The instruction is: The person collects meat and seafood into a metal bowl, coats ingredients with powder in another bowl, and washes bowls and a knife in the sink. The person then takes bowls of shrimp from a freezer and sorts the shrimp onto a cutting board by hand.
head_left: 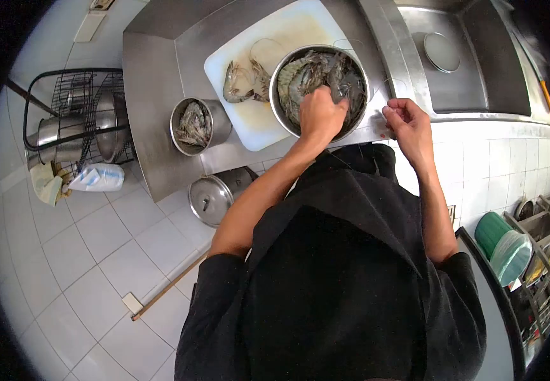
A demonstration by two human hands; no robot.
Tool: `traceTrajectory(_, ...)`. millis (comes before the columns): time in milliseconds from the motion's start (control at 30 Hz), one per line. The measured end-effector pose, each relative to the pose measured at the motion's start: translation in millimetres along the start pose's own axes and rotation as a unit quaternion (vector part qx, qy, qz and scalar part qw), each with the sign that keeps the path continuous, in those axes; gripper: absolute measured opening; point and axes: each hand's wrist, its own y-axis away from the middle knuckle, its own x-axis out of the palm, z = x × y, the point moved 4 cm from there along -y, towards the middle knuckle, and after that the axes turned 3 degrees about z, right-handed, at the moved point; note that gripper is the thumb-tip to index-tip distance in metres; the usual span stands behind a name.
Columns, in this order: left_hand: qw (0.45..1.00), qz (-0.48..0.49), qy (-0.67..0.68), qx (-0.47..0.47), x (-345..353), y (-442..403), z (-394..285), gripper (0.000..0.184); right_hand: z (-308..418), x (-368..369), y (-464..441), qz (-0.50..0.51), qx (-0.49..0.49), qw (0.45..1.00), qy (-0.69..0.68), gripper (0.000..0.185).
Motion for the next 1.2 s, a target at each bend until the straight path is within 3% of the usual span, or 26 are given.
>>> traceTrajectory(100,0.998,0.043,0.038,-0.031,-0.9,2.4,-0.4,0.030,-14.3,-0.8,-2.3,0.012,0.010,1.000,-0.024,0.022)
traceTrajectory(167,0.999,0.005,0.052,-0.008,1.3,3.5,5.2,0.034,-12.4,-2.6,-2.7,0.014,0.009,1.000,-0.026,0.022)
traceTrajectory(233,0.969,0.110,0.217,-0.048,-3.7,14.5,7.7,0.033,-7.5,-3.6,-2.1,0.019,0.008,0.999,-0.028,0.021)
traceTrajectory(267,0.969,0.107,0.216,-0.050,-14.6,20.9,6.5,0.033,-3.2,-5.3,-1.6,0.012,0.005,0.999,-0.029,0.021)
traceTrajectory(333,0.905,0.187,0.376,-0.067,-41.4,38.1,-11.4,0.030,0.2,-8.2,-4.0,0.007,-0.009,1.000,-0.019,0.022)
traceTrajectory(433,0.877,0.215,0.427,-0.048,-87.8,59.1,-27.1,0.029,6.7,-11.3,-5.1,-0.002,-0.020,1.000,-0.002,0.023)
traceTrajectory(600,0.843,0.176,0.508,0.003,-158.5,84.2,-6.1,0.037,15.1,-9.3,-10.7,0.014,-0.027,0.999,0.010,0.019)
traceTrajectory(667,0.830,0.065,0.554,0.021,-193.0,73.7,19.2,0.035,19.1,-10.0,-12.9,0.015,-0.036,0.999,0.022,0.019)
traceTrajectory(733,0.865,-0.020,0.499,-0.040,-200.9,48.9,55.7,0.028,22.0,-5.2,-12.5,0.021,-0.044,0.998,0.029,0.019)
traceTrajectory(833,0.894,-0.049,0.436,-0.089,-190.1,2.6,119.2,0.027,22.8,-1.6,-11.1,0.020,-0.042,0.999,0.004,0.019)
traceTrajectory(900,0.908,-0.036,0.382,-0.167,-174.7,-22.6,156.4,0.033,20.9,0.2,-10.3,0.028,-0.045,0.998,0.020,0.020)
traceTrajectory(1033,0.937,-0.082,0.275,-0.200,-154.1,-44.4,171.0,0.044,18.3,-0.2,-3.3,0.021,-0.024,0.999,0.023,0.020)
traceTrajectory(1100,0.967,-0.251,-0.012,-0.048,-156.1,-42.9,141.3,0.051,11.9,-2.6,-0.7,0.025,-0.012,1.000,0.001,0.020)
traceTrajectory(1133,0.976,-0.217,-0.018,0.028,-152.3,-31.3,103.7,0.047,9.8,-4.3,1.9,0.018,-0.005,1.000,0.000,0.020)
traceTrajectory(1200,0.987,-0.062,0.112,0.097,-118.8,-11.2,53.4,0.035,8.3,-7.4,4.2,0.004,0.003,1.000,0.007,0.019)
